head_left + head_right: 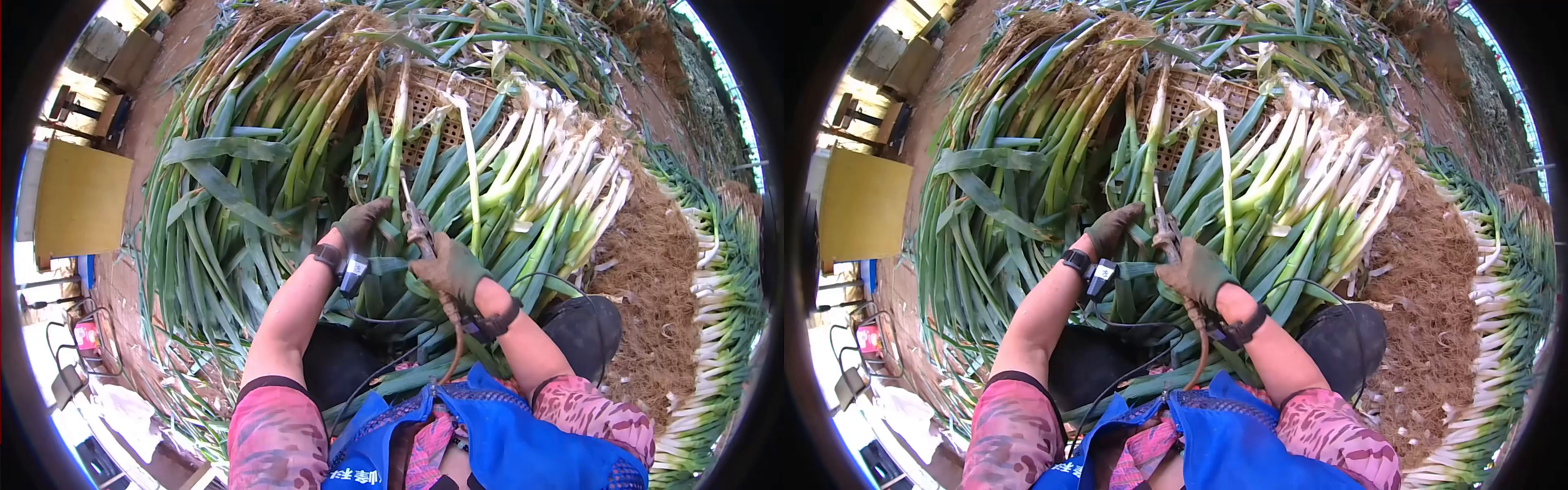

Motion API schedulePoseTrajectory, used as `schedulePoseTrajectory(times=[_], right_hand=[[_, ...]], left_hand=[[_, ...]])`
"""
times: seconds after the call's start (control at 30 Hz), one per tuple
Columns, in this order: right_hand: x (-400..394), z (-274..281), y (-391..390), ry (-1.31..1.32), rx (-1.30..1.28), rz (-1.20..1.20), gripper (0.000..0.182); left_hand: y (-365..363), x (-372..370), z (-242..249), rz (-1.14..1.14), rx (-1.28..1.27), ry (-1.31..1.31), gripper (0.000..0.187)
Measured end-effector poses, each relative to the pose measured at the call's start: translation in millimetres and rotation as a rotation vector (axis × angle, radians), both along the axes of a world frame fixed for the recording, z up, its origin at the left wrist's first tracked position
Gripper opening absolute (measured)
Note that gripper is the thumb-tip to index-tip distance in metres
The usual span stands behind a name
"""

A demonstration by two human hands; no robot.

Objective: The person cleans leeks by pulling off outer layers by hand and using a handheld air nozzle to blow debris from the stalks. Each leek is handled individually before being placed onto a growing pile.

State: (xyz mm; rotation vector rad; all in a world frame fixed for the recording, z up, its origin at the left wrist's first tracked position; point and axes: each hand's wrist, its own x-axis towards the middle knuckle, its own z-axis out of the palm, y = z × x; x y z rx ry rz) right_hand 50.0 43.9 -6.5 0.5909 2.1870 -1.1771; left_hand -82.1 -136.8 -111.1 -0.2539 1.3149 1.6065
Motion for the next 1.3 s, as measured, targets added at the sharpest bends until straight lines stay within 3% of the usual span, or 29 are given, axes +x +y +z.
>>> schedulePoseTrajectory(times=[0.13,0.23,0.3,0.37,0.4,0.53,0.67,0.8,0.83,0.9,1.0,1.07,1.2,1.3], right_hand=[[-33.5,-20.6,-1.3,0.054,0.039,-0.032,0.071],[-60.5,-25.8,-2.8,0.030,0.100,-0.045,0.073],[-54.4,-16.3,-2.9,0.025,0.075,-0.020,0.072],[-33.0,-7.6,-4.0,-0.002,0.029,-0.004,0.070],[-23.2,-8.5,-6.0,0.042,0.088,0.042,0.068],[-14.0,-0.9,-12.5,0.063,0.070,0.070,0.067],[-58.6,-5.1,-11.1,0.145,0.096,-0.039,0.068],[-137.1,-28.4,15.3,0.179,0.057,-0.004,0.059],[-156.3,-27.0,18.8,0.229,0.183,0.007,0.049],[-177.4,-18.1,27.8,0.008,-0.123,-0.224,0.037],[-182.7,-8.2,33.8,-0.094,-0.056,-0.092,0.054],[-189.4,-32.7,37.6,0.153,0.252,0.109,0.054],[-196.6,-39.2,55.6,0.063,0.211,0.039,0.056],[-212.0,-55.9,61.7,0.260,0.324,0.059,0.050]], left_hand=[[0.2,-1.0,-14.1,0.114,0.067,0.051,0.040],[-3.1,-8.1,-21.0,0.068,-0.054,-0.053,0.065],[1.7,-3.4,23.9,0.051,-0.209,0.036,0.073],[0.5,-6.1,19.5,0.042,-0.271,0.076,0.081],[-4.7,-13.4,-15.7,0.040,-0.254,0.072,0.084],[-3.5,-17.7,-28.7,0.036,-0.319,0.065,0.090],[-0.5,-15.8,-22.8,0.100,-0.329,0.044,0.081],[2.5,-6.6,-1.8,0.084,-0.300,0.051,0.079],[2.4,-6.7,-7.5,0.094,-0.265,0.045,0.078],[-0.1,-11.0,-17.5,0.078,-0.248,0.031,0.078],[7.1,-0.4,1.8,0.136,-0.235,-0.030,0.076],[6.0,-1.4,-0.3,0.078,-0.238,0.008,0.073],[4.1,-0.9,-15.1,-0.037,-0.210,0.056,0.066],[-1.8,-1.4,-52.5,-0.084,-0.236,0.204,0.070]])
